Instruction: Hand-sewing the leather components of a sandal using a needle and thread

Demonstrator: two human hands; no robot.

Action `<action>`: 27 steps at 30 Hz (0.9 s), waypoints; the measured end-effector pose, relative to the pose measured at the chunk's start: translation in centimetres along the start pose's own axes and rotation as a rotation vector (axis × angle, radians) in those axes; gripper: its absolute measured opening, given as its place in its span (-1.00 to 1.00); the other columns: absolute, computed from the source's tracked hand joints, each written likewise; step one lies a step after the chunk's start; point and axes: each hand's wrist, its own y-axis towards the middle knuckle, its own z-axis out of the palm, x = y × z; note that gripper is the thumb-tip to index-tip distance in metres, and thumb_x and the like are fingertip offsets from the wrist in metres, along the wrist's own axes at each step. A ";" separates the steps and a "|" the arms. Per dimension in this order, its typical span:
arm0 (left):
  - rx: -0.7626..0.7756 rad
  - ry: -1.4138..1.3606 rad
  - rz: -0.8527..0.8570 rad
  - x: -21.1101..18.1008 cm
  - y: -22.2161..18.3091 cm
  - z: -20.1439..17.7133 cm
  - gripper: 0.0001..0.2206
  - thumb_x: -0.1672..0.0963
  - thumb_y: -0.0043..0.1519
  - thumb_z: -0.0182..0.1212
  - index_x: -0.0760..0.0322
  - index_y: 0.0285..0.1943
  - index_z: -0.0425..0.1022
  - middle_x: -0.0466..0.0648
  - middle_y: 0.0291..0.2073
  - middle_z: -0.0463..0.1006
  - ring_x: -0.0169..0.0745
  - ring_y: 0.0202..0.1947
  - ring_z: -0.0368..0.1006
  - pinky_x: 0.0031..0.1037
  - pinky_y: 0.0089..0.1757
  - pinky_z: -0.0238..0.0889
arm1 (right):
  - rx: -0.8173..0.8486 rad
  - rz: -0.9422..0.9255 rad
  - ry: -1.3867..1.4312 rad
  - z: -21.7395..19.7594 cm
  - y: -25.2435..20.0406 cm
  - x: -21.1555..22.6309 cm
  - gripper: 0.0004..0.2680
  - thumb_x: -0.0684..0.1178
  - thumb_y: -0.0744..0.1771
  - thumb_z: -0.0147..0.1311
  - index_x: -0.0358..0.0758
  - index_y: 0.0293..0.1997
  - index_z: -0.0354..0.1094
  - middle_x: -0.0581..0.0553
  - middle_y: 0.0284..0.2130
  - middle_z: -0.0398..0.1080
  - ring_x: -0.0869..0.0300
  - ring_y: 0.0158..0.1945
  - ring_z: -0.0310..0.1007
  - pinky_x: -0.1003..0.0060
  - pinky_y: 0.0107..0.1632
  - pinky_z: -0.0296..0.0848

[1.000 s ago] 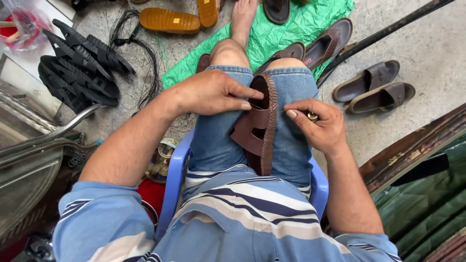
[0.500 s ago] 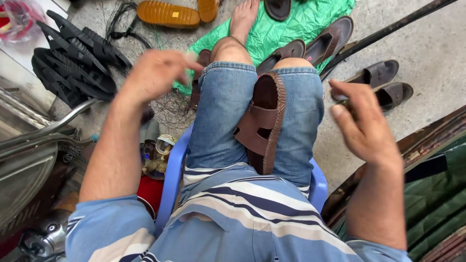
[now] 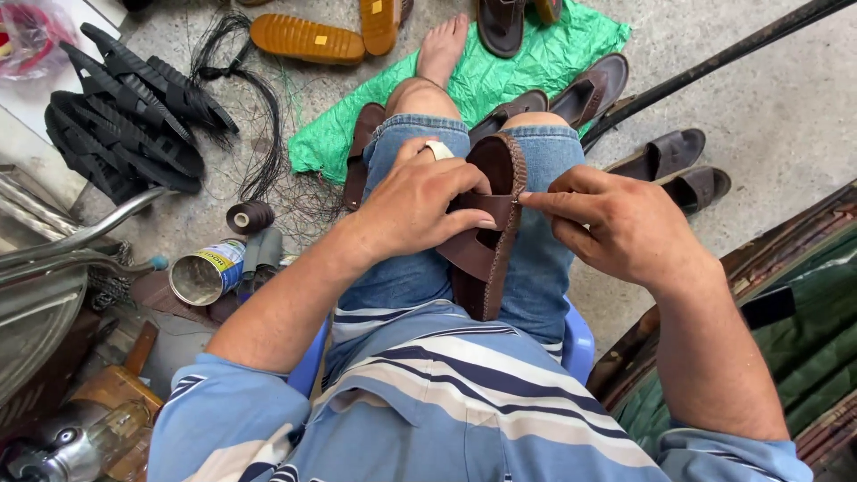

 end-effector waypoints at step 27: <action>-0.182 0.116 0.005 -1.5 -0.8 -0.2 -0.92 0.10 0.19 0.02 0.12 -0.22 0.35 -0.16 -0.49 0.34 -0.17 -0.49 0.44 -0.46 -0.43 0.31 | -0.066 0.420 -0.379 3.3 0.5 3.3 -0.90 0.18 0.22 -0.03 0.28 -0.28 0.32 0.24 -0.38 0.26 0.19 -0.46 0.44 0.25 -0.39 0.49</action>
